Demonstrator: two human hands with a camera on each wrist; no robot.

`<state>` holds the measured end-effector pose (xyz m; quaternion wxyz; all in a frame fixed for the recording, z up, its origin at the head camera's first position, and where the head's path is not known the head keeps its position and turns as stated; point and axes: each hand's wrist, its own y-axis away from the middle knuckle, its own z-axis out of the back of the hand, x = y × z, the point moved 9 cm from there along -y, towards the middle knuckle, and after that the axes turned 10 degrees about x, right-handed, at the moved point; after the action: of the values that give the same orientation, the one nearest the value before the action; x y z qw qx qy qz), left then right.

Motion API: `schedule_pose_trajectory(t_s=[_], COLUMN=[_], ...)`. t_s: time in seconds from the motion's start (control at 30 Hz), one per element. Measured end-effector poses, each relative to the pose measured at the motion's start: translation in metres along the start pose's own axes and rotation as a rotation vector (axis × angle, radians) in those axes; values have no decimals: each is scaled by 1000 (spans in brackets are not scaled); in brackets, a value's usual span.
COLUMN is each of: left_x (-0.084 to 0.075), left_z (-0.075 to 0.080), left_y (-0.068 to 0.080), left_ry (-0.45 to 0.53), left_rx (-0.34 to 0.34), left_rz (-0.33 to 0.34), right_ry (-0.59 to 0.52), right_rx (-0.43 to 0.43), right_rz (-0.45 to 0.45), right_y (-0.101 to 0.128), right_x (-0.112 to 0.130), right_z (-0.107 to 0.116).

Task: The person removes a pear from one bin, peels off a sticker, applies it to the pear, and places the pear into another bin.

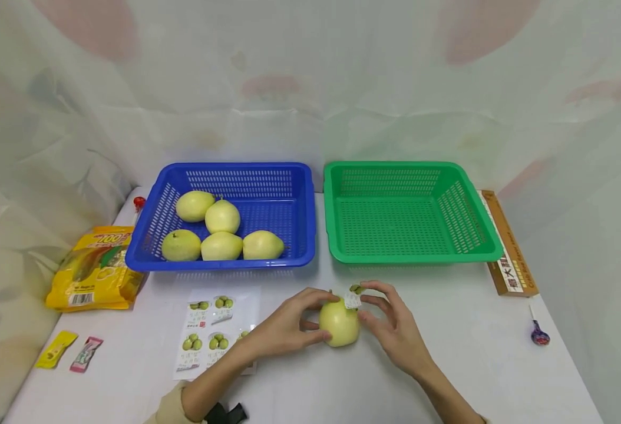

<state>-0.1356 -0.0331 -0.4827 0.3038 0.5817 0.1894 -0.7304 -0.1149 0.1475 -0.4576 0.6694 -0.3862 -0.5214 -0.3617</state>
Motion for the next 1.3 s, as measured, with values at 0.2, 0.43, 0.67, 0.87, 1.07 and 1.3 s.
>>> schedule_pose_trajectory(t_s=[0.2,0.43,0.67,0.87,1.07,1.3], left_x=[3,2,2,0,-1,-4], left_z=[-2,-5,-5,-5,-7,-10], left_y=[-2,-3,-4,-4,-4,-9], left_ry=[47,58,76,74,87,-29], left_rx=[26,40,87,106,107,41], left_rz=[-15,-20,-28,-37,-11,-5], right_ry=[42,282,393,456,513,429], right_rx=[29,103,191,211,230,270], right_rz=[39,92,180,212,250,228], right_y=[-7,-12,-15,-15,-13,-14], right_x=[7,11,19,19,20,18], right_z=[6,-2,-8,-10,-12,-14])
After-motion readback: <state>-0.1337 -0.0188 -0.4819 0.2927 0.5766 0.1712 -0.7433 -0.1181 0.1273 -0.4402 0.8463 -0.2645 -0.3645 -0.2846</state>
